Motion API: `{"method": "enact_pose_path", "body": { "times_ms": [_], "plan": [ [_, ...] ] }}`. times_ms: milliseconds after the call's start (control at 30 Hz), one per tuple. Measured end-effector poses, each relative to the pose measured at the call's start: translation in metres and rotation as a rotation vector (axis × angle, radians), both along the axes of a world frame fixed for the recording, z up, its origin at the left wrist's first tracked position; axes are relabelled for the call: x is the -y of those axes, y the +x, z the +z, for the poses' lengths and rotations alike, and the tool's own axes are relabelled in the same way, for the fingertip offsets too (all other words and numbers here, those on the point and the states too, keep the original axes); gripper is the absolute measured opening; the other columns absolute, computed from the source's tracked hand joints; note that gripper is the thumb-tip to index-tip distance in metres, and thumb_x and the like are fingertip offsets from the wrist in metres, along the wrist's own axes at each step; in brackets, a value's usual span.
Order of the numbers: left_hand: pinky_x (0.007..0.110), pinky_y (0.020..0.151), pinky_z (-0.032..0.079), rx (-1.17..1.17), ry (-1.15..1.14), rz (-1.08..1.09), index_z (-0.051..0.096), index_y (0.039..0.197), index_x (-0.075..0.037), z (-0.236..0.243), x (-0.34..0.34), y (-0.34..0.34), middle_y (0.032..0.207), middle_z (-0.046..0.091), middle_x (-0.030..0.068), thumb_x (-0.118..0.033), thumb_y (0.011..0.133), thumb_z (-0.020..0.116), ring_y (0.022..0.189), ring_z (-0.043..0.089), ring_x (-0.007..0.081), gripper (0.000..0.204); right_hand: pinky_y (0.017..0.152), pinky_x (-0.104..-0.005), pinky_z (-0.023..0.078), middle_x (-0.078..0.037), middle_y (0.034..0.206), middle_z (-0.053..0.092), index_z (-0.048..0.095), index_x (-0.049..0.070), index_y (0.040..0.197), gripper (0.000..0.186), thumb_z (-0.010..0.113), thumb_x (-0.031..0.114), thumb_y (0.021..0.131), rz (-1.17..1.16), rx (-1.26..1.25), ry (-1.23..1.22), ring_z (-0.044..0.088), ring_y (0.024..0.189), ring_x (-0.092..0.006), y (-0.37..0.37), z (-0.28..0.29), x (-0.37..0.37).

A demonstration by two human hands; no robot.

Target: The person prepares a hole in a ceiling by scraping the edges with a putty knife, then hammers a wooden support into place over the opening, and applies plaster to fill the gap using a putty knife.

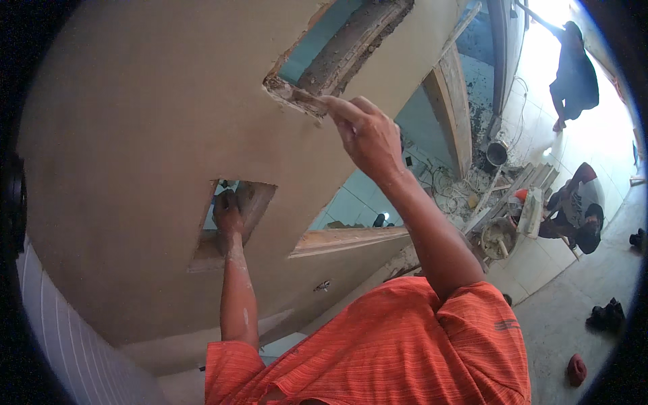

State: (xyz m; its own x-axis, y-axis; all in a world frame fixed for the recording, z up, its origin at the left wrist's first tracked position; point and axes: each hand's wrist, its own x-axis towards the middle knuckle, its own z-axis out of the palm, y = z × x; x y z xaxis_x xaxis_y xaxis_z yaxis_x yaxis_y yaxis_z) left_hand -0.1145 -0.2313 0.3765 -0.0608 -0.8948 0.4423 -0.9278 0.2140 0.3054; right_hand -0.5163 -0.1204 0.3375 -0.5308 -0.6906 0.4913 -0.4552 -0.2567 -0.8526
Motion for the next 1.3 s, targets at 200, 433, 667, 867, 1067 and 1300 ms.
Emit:
{"method": "enact_pose_path", "body": {
  "times_ms": [200,433,667,867,1067,1300],
  "plan": [
    [0.042,0.092,0.052,-0.051,0.016,0.058,0.071,0.115,0.002,0.004,-0.003,-0.012,0.110,0.076,0.0185,-0.038,0.102,0.059,0.104,0.072,0.0320,0.044,0.069,-0.0429,0.055,-0.010,0.090,0.065,0.070,0.020,0.133,0.033,0.064,0.016,0.100,-0.069,0.043,-0.109,0.065,0.077,-0.0291,0.008,-0.005,0.008],
    [0.043,0.094,0.052,-0.073,0.003,0.017,0.070,0.119,0.001,-0.001,0.002,0.004,0.113,0.075,0.0205,-0.038,0.102,0.059,0.106,0.072,0.0346,0.044,0.073,-0.0444,0.053,-0.014,0.091,0.065,0.069,0.019,0.135,0.036,0.065,0.012,0.100,0.076,0.118,-0.100,0.065,0.078,-0.0310,0.021,-0.005,0.020],
    [0.045,0.094,0.052,-0.050,0.041,0.045,0.070,0.121,0.001,-0.001,0.006,0.000,0.116,0.074,0.0223,-0.041,0.101,0.060,0.109,0.071,0.0364,0.047,0.074,-0.0449,0.052,-0.015,0.091,0.065,0.071,0.016,0.130,0.033,0.067,0.014,0.097,-0.087,0.082,-0.054,0.066,0.083,-0.0342,0.019,-0.011,0.053],
    [0.045,0.093,0.052,-0.011,0.009,0.068,0.070,0.120,0.001,-0.002,0.004,0.010,0.113,0.074,0.0225,-0.042,0.101,0.059,0.106,0.071,0.0368,0.049,0.074,-0.0422,0.051,-0.013,0.091,0.064,0.072,0.017,0.131,0.036,0.070,0.014,0.096,0.114,0.030,0.041,0.064,0.079,-0.0304,0.020,0.000,0.009],
    [0.046,0.093,0.051,0.010,0.004,0.034,0.071,0.118,0.001,-0.007,0.010,0.012,0.112,0.074,0.0214,-0.040,0.102,0.059,0.106,0.070,0.0371,0.046,0.070,-0.0362,0.050,-0.009,0.090,0.062,0.072,0.017,0.132,0.037,0.072,0.014,0.096,0.168,0.152,-0.143,0.060,0.076,-0.0222,0.021,0.007,0.010],
    [0.045,0.093,0.051,-0.029,0.022,0.078,0.071,0.117,0.001,-0.001,0.002,-0.003,0.114,0.074,0.0212,-0.040,0.103,0.058,0.107,0.071,0.0365,0.045,0.069,-0.0335,0.050,-0.008,0.092,0.063,0.071,0.017,0.133,0.037,0.071,0.013,0.097,0.191,0.184,-0.194,0.059,0.077,-0.0182,0.030,-0.003,0.025]
  ]
}}
